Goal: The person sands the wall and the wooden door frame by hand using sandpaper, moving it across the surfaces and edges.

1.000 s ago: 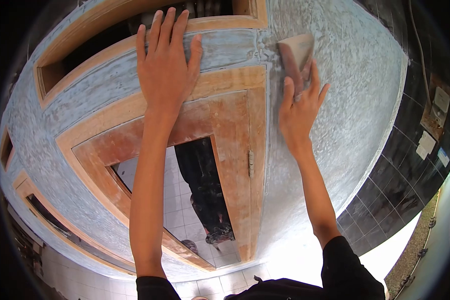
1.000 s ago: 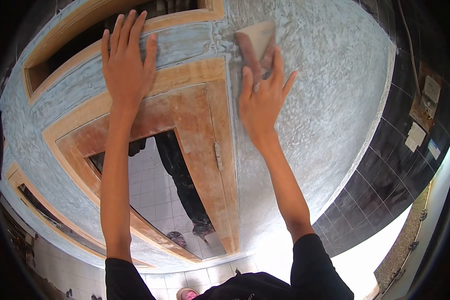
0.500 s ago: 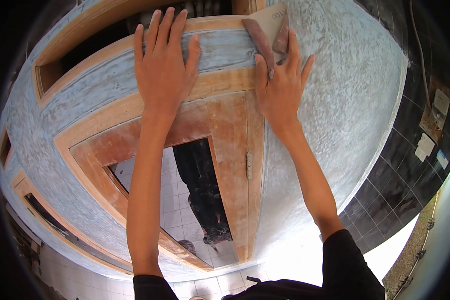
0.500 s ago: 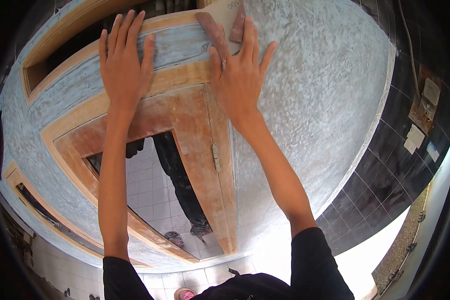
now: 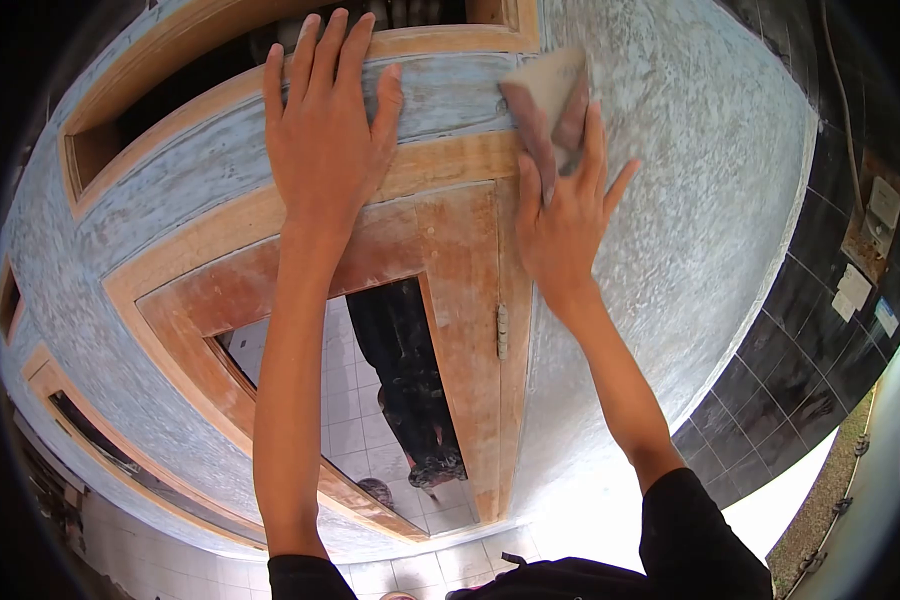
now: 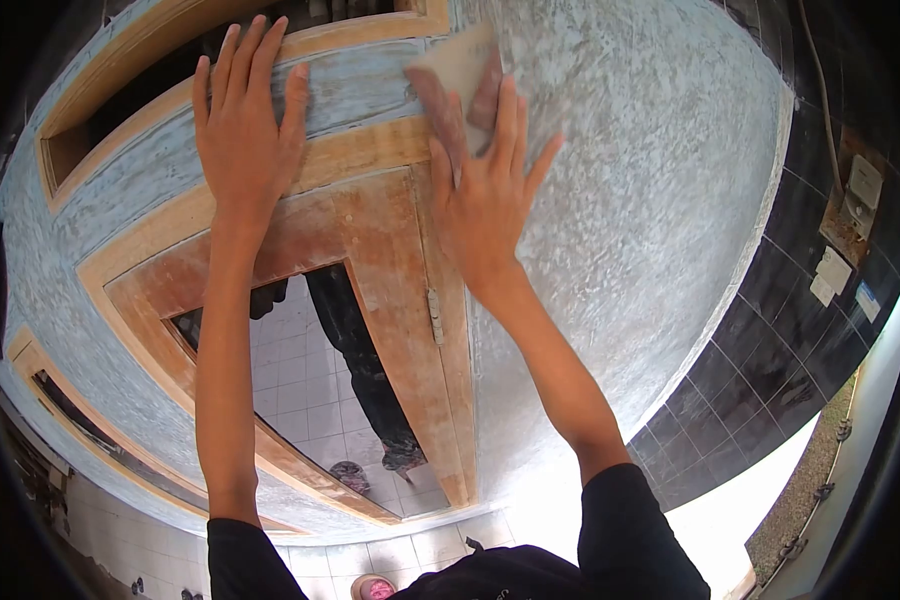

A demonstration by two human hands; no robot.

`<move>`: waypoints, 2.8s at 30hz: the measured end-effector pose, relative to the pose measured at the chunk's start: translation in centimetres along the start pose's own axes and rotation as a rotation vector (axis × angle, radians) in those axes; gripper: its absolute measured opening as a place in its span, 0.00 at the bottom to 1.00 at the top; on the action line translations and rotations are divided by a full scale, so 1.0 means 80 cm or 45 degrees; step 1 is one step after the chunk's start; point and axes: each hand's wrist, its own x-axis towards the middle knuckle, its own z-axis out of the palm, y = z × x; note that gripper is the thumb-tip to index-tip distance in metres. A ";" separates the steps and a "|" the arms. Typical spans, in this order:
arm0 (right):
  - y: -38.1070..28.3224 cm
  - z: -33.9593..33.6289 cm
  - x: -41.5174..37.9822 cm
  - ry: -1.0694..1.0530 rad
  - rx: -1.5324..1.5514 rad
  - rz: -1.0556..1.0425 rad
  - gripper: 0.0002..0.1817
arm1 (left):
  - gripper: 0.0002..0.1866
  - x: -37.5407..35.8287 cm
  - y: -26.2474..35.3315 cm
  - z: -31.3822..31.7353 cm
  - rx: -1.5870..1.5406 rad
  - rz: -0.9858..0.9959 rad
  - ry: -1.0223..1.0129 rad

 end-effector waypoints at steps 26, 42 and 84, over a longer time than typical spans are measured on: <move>0.040 -0.005 0.053 0.134 0.687 0.233 0.26 | 0.24 0.001 0.003 -0.001 0.037 -0.043 -0.054; 0.003 0.003 0.008 0.031 0.102 -0.076 0.21 | 0.24 0.000 0.004 -0.003 0.031 -0.051 -0.044; 0.009 -0.007 -0.002 0.077 0.301 0.194 0.26 | 0.24 0.000 0.005 -0.002 -0.005 -0.041 -0.043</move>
